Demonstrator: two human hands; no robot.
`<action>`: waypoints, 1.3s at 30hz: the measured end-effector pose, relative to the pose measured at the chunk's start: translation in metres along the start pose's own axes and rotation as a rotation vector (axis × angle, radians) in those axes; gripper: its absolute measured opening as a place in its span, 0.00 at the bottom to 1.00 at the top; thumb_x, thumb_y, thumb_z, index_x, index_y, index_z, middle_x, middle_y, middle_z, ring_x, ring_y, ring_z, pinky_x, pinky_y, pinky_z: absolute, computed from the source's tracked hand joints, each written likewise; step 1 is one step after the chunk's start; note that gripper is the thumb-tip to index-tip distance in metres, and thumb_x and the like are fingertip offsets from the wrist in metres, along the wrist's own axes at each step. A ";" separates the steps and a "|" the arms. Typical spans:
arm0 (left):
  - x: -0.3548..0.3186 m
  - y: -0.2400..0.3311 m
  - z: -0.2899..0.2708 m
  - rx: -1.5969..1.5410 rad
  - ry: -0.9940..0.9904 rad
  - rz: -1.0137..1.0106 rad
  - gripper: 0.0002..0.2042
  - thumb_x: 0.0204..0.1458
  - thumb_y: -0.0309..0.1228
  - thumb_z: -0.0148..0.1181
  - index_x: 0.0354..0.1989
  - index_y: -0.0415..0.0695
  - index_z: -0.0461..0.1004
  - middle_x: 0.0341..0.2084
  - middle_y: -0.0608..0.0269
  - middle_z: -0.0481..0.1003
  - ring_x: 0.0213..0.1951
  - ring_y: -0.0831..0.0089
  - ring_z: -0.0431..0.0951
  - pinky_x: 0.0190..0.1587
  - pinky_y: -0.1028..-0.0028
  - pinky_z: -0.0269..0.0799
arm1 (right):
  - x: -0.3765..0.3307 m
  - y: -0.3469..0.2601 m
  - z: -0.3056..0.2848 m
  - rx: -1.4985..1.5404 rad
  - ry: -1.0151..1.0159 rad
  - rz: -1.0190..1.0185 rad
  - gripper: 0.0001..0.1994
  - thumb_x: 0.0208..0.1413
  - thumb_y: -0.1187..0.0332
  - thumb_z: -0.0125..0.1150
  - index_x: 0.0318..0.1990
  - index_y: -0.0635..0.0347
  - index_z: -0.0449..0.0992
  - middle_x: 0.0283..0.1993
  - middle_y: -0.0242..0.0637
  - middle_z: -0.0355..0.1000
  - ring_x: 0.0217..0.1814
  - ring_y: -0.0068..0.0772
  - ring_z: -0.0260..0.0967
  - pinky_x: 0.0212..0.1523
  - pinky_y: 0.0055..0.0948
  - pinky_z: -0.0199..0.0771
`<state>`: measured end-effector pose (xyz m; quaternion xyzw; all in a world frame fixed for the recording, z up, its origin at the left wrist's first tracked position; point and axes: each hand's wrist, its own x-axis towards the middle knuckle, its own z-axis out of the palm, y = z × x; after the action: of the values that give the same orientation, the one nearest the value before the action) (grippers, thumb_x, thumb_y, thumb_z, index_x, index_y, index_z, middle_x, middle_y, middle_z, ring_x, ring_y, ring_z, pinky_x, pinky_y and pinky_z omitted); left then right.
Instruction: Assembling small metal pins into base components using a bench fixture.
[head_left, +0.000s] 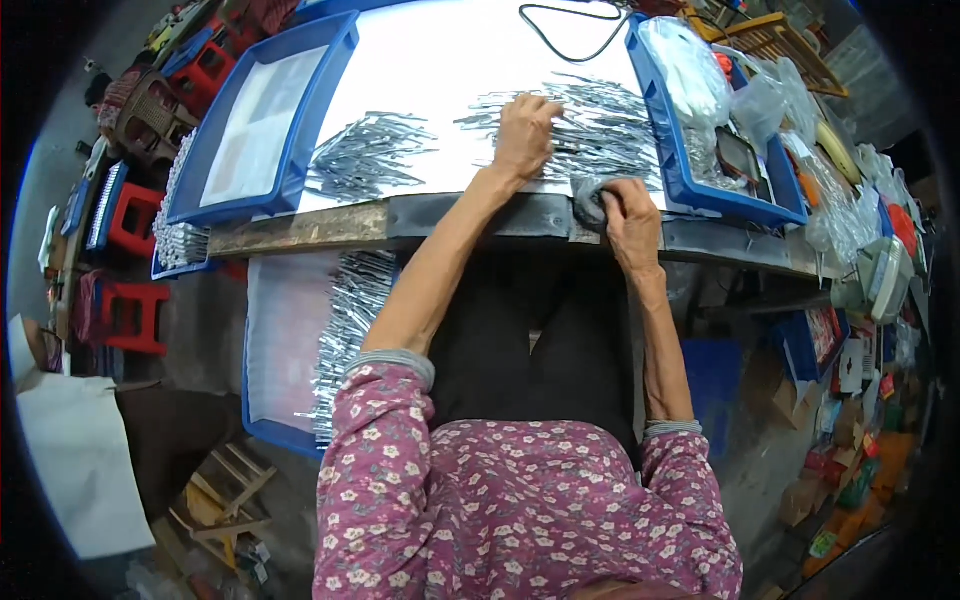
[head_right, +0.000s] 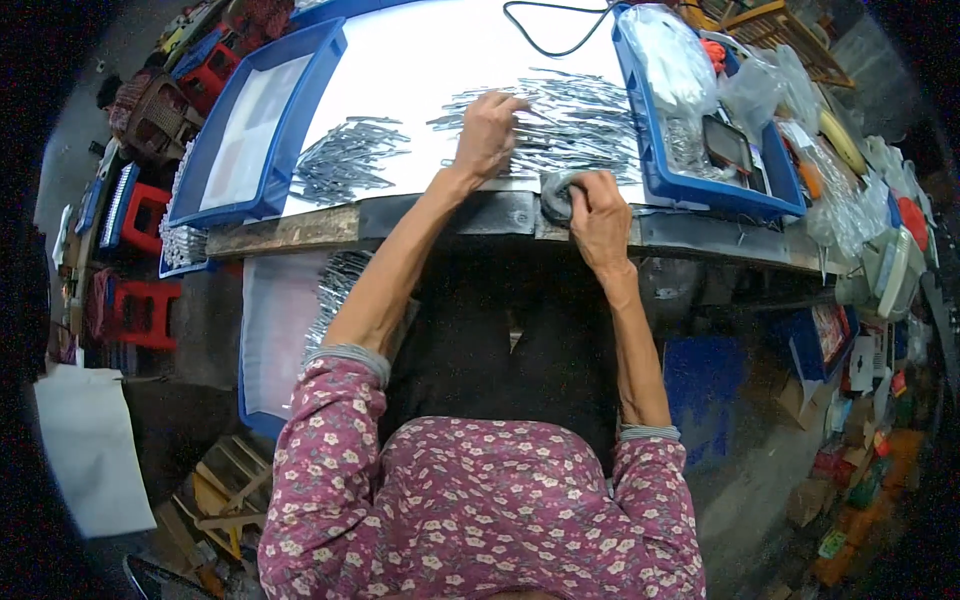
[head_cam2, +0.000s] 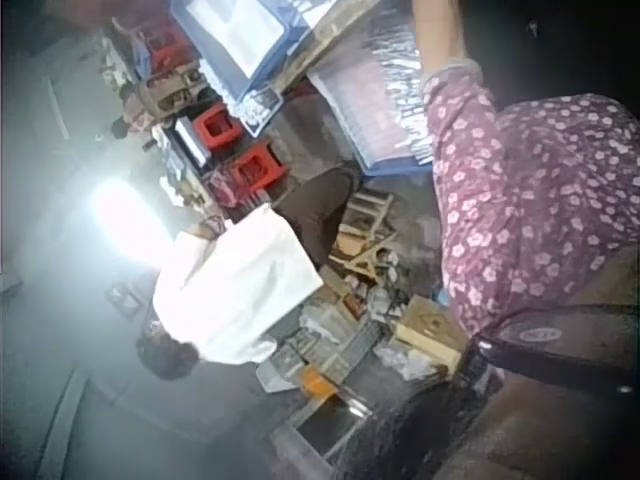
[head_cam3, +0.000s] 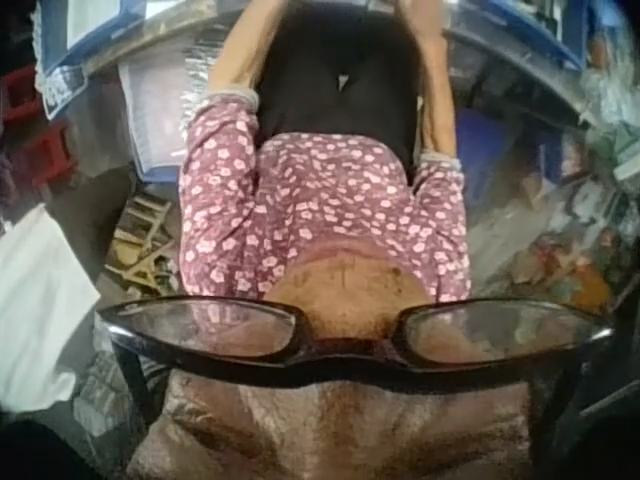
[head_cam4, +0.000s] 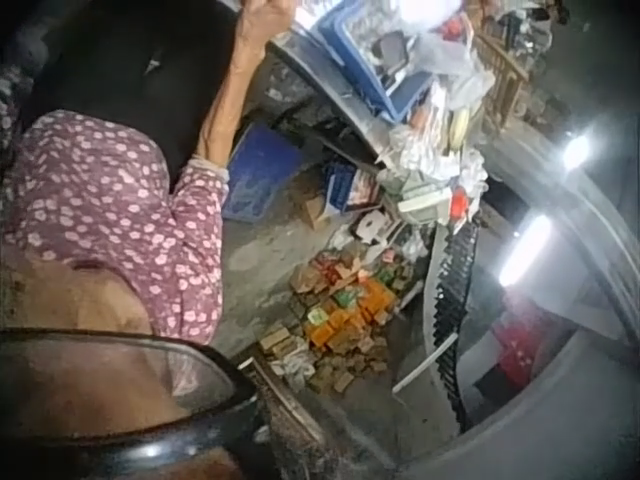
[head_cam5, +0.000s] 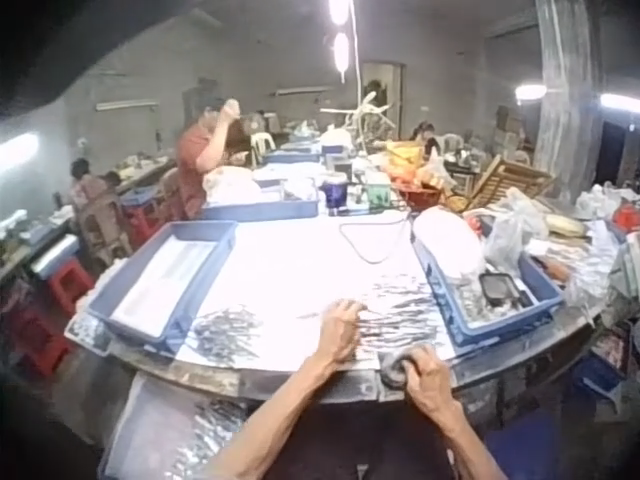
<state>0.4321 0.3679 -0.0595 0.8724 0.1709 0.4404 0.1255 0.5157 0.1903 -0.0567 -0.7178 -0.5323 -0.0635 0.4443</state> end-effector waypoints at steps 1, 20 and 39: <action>-0.005 -0.012 -0.012 0.026 -0.004 -0.005 0.12 0.35 0.15 0.50 0.30 0.42 0.73 0.29 0.56 0.71 0.38 0.60 0.69 0.44 0.64 0.63 | 0.000 0.000 0.001 0.010 -0.004 -0.005 0.04 0.46 0.76 0.53 0.31 0.64 0.71 0.29 0.41 0.66 0.31 0.42 0.67 0.31 0.30 0.65; -0.066 -0.066 -0.097 0.509 -0.109 -0.057 0.07 0.37 0.20 0.53 0.27 0.42 0.70 0.27 0.57 0.69 0.37 0.61 0.67 0.40 0.62 0.59 | -0.013 -0.009 -0.011 0.576 0.096 0.427 0.04 0.52 0.74 0.52 0.34 0.64 0.68 0.21 0.26 0.63 0.18 0.13 0.57 0.18 0.13 0.56; -0.100 0.124 -0.066 -1.291 -0.163 -0.817 0.07 0.52 0.27 0.49 0.37 0.37 0.67 0.21 0.68 0.68 0.20 0.87 0.62 0.21 0.88 0.55 | -0.041 -0.047 -0.022 1.083 -0.055 0.548 0.07 0.52 0.73 0.53 0.37 0.66 0.67 0.25 0.30 0.68 0.22 0.16 0.64 0.21 0.12 0.61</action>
<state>0.3466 0.2185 -0.0477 0.5234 0.1791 0.3058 0.7749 0.4682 0.1470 -0.0399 -0.5020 -0.2960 0.3517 0.7326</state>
